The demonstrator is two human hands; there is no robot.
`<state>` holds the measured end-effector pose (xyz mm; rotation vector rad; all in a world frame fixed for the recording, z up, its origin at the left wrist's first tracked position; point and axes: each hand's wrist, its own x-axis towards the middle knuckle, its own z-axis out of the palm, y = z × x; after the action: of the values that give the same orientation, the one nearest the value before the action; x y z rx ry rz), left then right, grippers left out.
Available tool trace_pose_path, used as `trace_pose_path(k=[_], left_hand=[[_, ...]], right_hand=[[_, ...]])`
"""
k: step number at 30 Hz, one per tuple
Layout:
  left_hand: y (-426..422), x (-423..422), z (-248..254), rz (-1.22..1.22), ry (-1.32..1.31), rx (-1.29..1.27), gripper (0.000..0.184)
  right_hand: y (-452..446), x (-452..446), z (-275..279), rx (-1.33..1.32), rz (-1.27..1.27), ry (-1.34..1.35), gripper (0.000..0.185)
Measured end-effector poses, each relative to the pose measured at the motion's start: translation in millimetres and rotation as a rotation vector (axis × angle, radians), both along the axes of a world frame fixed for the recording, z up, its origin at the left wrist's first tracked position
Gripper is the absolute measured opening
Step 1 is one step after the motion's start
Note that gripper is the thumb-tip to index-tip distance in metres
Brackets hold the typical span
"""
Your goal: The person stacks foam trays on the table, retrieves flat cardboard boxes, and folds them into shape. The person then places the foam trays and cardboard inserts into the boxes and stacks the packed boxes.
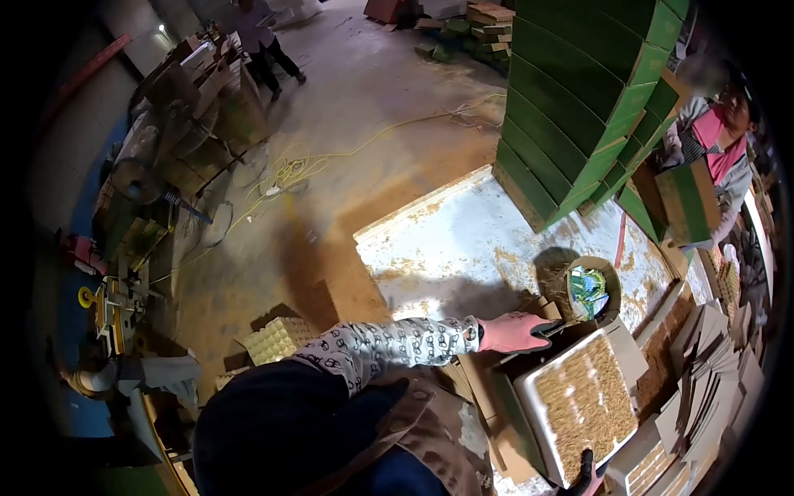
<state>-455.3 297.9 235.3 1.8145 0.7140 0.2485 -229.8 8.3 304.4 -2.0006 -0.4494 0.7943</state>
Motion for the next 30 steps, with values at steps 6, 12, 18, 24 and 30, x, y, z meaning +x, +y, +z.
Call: trace_pose_path(k=[6, 12, 18, 24, 30], left_hand=[[-20, 3, 20, -0.02, 0.027, -0.064, 0.056], [-17, 21, 0, -0.043, -0.065, -0.009, 0.063], [5, 16, 20, -0.038, 0.004, 0.061, 0.06], [68, -4, -28, 0.149, 0.007, -0.142, 0.049], [114, 159, -27, -0.245, 0.21, 0.81, 0.051]], right_hand=[[30, -3, -26, -0.036, 0.246, 0.076, 0.052], [48, -1, -74, -0.95, 0.493, -0.744, 0.072], [91, 27, -64, -1.001, 1.171, -0.693, 0.032], [119, 137, 3, 0.128, 0.298, -0.113, 0.043], [155, 219, -142, -0.728, 0.319, -0.978, 0.093]])
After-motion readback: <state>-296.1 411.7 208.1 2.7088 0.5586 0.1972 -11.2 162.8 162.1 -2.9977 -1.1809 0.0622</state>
